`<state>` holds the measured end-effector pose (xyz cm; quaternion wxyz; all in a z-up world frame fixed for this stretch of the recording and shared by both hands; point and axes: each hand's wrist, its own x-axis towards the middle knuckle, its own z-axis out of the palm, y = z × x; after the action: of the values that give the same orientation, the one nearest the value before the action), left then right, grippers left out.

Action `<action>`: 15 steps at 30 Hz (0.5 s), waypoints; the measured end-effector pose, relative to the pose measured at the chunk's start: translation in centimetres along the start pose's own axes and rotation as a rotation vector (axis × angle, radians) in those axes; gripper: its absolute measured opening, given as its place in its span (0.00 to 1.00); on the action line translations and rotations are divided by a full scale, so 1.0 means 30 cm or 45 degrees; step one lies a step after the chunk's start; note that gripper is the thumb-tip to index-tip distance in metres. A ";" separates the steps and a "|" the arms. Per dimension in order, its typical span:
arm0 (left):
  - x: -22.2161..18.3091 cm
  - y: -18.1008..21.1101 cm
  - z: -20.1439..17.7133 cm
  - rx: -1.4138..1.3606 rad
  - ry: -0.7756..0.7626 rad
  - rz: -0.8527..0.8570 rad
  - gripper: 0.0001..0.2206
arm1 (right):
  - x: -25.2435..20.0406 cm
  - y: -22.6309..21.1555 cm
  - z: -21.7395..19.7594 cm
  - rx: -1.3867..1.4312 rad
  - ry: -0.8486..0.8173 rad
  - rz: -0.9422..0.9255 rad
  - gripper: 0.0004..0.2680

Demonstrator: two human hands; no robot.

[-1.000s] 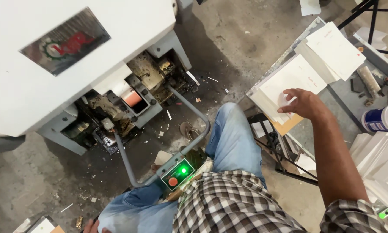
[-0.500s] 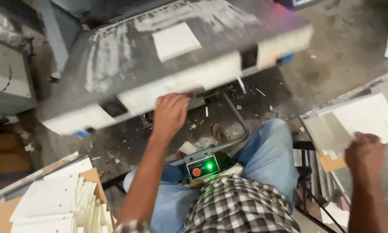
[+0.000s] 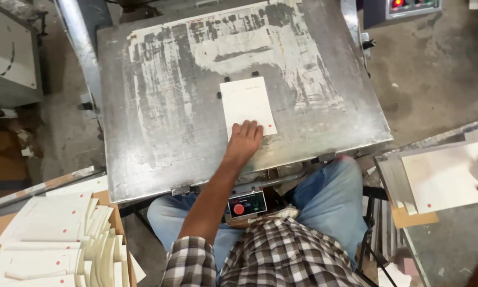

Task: Operating an industrial folding or printing machine by feeding paper into the mechanism.

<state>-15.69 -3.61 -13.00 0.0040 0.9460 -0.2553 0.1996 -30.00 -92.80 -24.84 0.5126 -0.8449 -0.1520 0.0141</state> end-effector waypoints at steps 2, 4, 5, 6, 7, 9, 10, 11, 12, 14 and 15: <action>0.034 -0.025 -0.063 -0.027 -0.052 -0.038 0.17 | 0.176 -0.288 0.291 0.138 0.454 0.174 0.11; 0.060 -0.055 -0.158 -0.056 -0.105 -0.073 0.17 | 0.524 -0.601 0.511 0.276 0.909 0.354 0.14; 0.070 -0.073 -0.223 -0.115 -0.021 -0.044 0.16 | 0.618 -0.692 0.616 0.253 0.876 0.368 0.15; 0.078 -0.094 -0.289 -0.172 0.061 -0.010 0.15 | 0.707 -0.783 0.729 0.234 0.845 0.384 0.17; 0.057 -0.124 -0.343 -0.165 0.057 -0.012 0.15 | 0.809 -0.922 0.847 0.242 0.841 0.384 0.17; 0.013 -0.182 -0.449 -0.132 0.123 0.039 0.16 | 0.938 -1.236 1.096 0.205 0.347 -0.114 0.24; -0.044 -0.220 -0.518 -0.125 0.118 0.034 0.16 | 0.978 -1.229 1.181 0.213 0.341 -0.115 0.24; -0.101 -0.259 -0.587 -0.130 0.083 -0.034 0.17 | 1.018 -1.223 1.268 -0.133 0.265 -0.234 0.20; -0.157 -0.297 -0.655 -0.137 0.050 -0.103 0.17 | 1.057 -1.218 1.353 -0.480 0.185 -0.351 0.18; -0.343 -0.375 -0.798 -0.048 0.034 -0.219 0.21 | 1.092 -1.235 1.475 -0.649 0.011 -0.394 0.20; -0.436 -0.414 -0.869 0.037 0.023 -0.329 0.25 | 1.110 -1.243 1.537 -0.822 -0.160 -0.434 0.22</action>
<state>-29.81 16.34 7.19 0.0184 0.9692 -0.1282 0.2094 -15.58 -28.05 -9.83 0.2043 -0.9232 -0.3183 -0.0682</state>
